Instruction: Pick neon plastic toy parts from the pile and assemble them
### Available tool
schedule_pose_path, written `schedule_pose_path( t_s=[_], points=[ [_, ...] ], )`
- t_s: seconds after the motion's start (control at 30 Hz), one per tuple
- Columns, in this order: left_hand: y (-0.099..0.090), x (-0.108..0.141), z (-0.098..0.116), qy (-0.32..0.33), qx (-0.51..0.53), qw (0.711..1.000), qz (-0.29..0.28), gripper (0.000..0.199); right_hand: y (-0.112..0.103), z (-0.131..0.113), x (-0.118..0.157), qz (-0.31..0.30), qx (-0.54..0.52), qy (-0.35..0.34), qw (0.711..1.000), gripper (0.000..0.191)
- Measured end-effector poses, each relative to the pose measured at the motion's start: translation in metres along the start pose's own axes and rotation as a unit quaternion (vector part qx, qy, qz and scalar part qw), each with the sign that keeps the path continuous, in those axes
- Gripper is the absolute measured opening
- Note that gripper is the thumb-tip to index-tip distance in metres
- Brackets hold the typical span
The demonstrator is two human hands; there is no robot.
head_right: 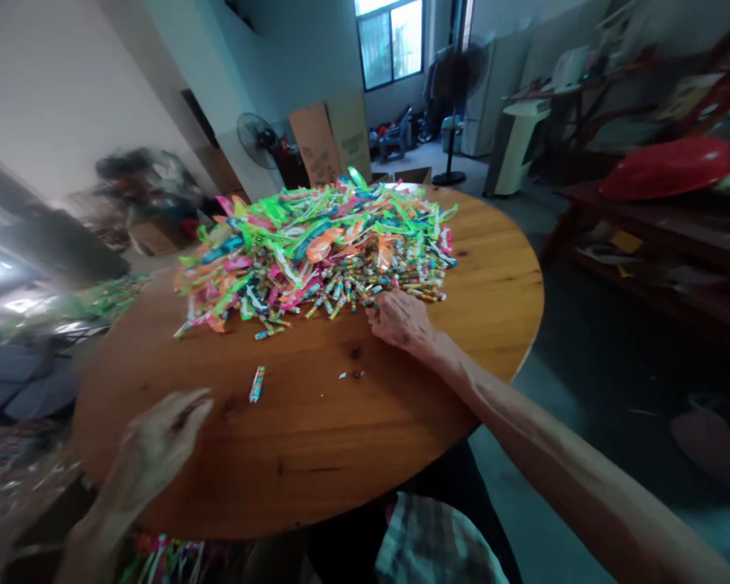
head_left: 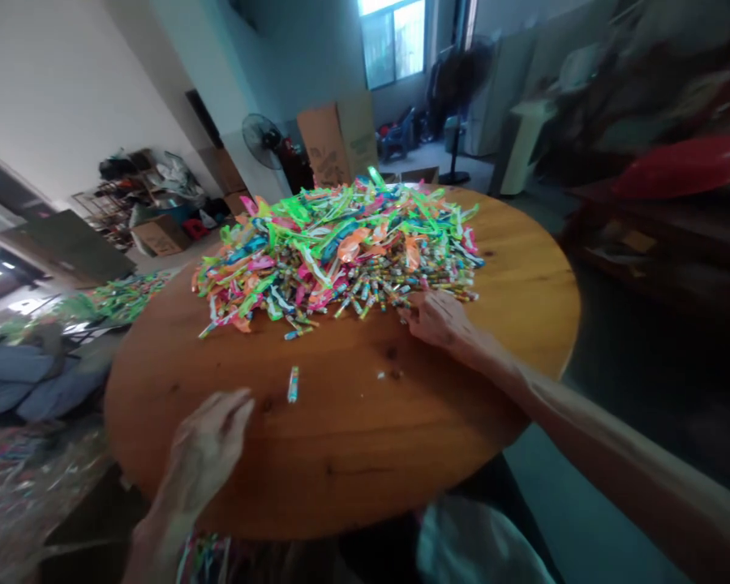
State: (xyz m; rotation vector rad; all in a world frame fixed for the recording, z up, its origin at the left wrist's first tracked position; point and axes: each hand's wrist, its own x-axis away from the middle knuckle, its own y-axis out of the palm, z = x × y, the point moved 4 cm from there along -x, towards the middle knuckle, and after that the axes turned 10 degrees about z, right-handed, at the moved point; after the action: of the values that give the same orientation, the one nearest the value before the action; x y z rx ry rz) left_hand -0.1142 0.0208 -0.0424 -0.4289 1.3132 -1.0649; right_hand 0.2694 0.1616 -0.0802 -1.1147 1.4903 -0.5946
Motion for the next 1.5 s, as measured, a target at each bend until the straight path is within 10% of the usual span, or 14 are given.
schedule_pose_path(
  t_s=[0.33,0.5,0.63,0.8,1.1,1.23,1.33,1.5],
  points=[
    [0.093,-0.063,0.053,0.088,0.012,0.992,-0.095,0.012,0.009,-0.027,0.004,-0.073,-0.041,-0.079,0.993,0.022],
    [0.084,-0.114,0.015,-0.02,-0.109,0.99,0.09,0.028,0.009,-0.037,0.015,-0.065,-0.074,-0.089,0.991,0.021],
    [0.088,-0.143,-0.023,0.006,-0.115,0.993,0.034,0.055,0.008,-0.038,0.018,-0.062,-0.081,-0.097,0.99,0.023],
    [0.095,-0.15,-0.038,0.077,-0.052,0.996,0.001,0.038,0.01,-0.037,0.019,-0.085,-0.069,-0.106,0.988,0.03],
    [0.05,-0.103,-0.02,-0.035,0.093,0.983,0.152,0.025,0.001,-0.034,0.017,-0.105,-0.133,-0.09,0.981,0.023],
    [0.039,-0.048,-0.01,-0.225,0.296,0.905,0.204,0.028,0.001,-0.042,0.025,-0.136,-0.154,-0.133,0.97,0.023],
    [0.038,-0.016,-0.007,-0.292,0.355,0.87,0.179,0.04,0.005,-0.048,0.032,-0.144,-0.147,-0.145,0.968,0.021],
    [0.037,0.003,-0.026,-0.244,0.281,0.927,0.038,0.033,0.004,-0.059,0.039,-0.153,-0.064,-0.189,0.968,0.023]
  ],
)
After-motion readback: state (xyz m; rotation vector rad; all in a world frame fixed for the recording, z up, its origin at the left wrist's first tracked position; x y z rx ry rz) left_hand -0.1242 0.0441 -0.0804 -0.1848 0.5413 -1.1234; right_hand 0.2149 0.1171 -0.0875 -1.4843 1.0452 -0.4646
